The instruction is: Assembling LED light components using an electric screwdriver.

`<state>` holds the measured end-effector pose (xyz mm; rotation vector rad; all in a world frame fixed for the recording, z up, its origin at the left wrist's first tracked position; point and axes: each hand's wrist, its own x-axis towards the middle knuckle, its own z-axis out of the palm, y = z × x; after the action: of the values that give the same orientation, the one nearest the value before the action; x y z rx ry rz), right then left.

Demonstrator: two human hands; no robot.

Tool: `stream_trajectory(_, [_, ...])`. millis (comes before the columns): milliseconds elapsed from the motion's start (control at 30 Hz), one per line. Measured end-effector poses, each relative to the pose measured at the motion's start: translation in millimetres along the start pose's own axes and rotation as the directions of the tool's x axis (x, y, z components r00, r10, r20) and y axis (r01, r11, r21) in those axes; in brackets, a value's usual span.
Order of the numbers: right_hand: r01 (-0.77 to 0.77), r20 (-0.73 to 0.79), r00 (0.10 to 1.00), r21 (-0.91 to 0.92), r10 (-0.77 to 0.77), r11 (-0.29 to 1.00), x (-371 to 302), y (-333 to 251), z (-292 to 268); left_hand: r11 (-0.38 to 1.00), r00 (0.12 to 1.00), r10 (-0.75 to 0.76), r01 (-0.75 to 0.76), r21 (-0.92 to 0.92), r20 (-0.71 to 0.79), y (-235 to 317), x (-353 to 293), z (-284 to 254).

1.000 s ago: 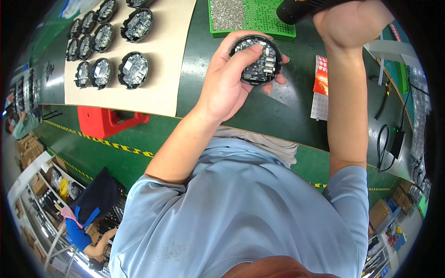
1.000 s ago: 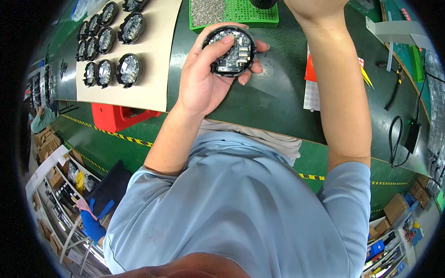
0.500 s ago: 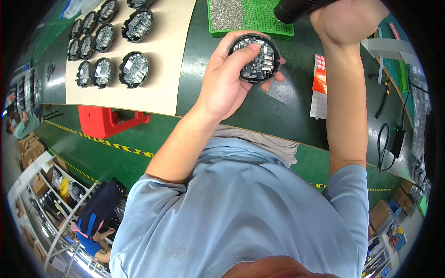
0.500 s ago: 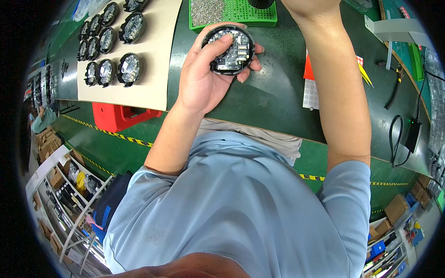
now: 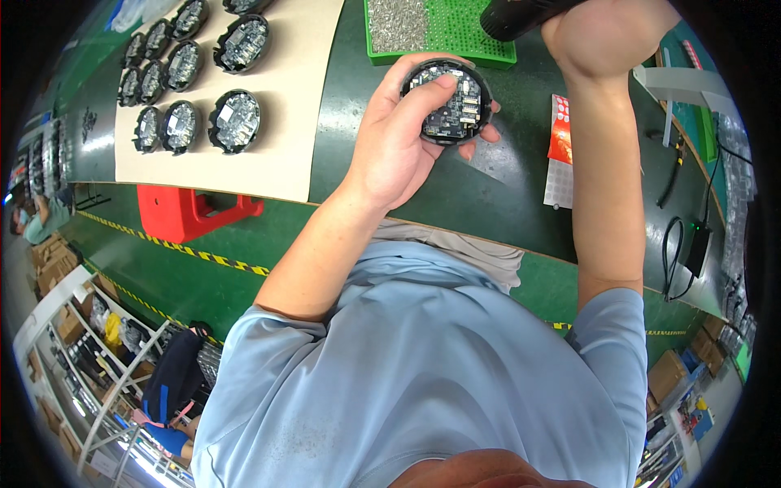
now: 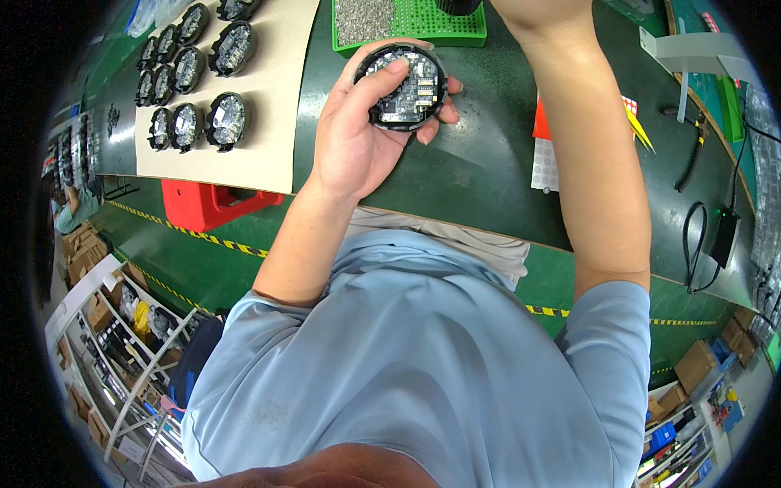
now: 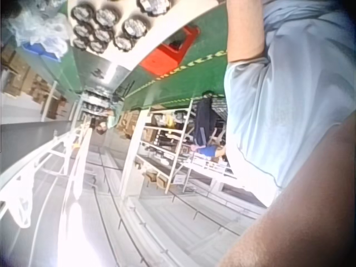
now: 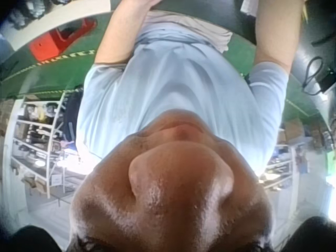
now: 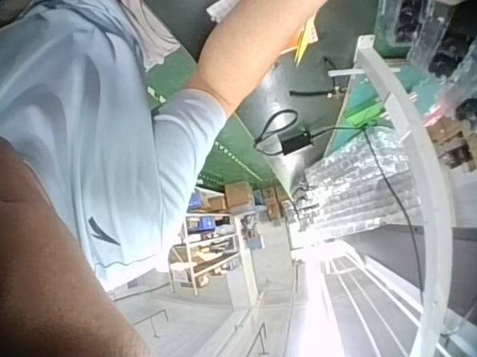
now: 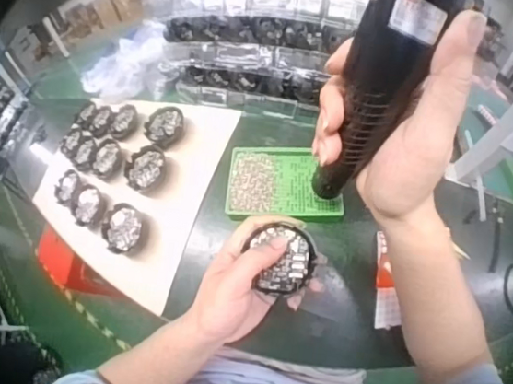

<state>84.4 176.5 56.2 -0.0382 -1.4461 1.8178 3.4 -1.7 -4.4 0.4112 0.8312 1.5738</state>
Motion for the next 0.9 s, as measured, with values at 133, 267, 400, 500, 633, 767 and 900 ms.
stream_trajectory(133, [-0.016,0.022,1.0,0.019,0.016,1.0,2,5,16,1.0,0.999,0.019,-0.019,0.01,-0.026,1,-3,-4])
stream_trajectory(267, [-0.045,0.039,0.998,0.025,0.044,0.999,-7,-2,1,1.0,1.0,0.023,-0.023,0.009,-0.013,1,-2,-4])
stream_trajectory(400, [-0.081,0.068,0.995,0.037,0.078,0.996,-33,-30,-10,1.0,1.0,0.028,-0.028,-0.014,-0.001,0,-1,-4])
stream_trajectory(500, [-0.101,0.083,0.992,0.035,0.098,0.994,-38,-35,0,1.0,1.0,0.015,-0.015,-0.007,-0.016,0,0,-3])
stream_trajectory(633, [-0.132,0.093,0.987,0.028,0.129,0.991,-45,-40,36,1.0,0.999,0.03,-0.03,0.0,-0.03,1,-2,0])
stream_trajectory(767, [-0.163,0.087,0.983,0.014,0.161,0.987,-44,-35,57,0.997,0.999,0.044,-0.044,-0.062,0.005,-3,3,-2])
stream_trajectory(900, [-0.204,0.118,0.973,0.038,0.198,0.978,-42,-20,60,0.997,0.997,0.074,-0.075,-0.034,-0.013,-2,0,-8])
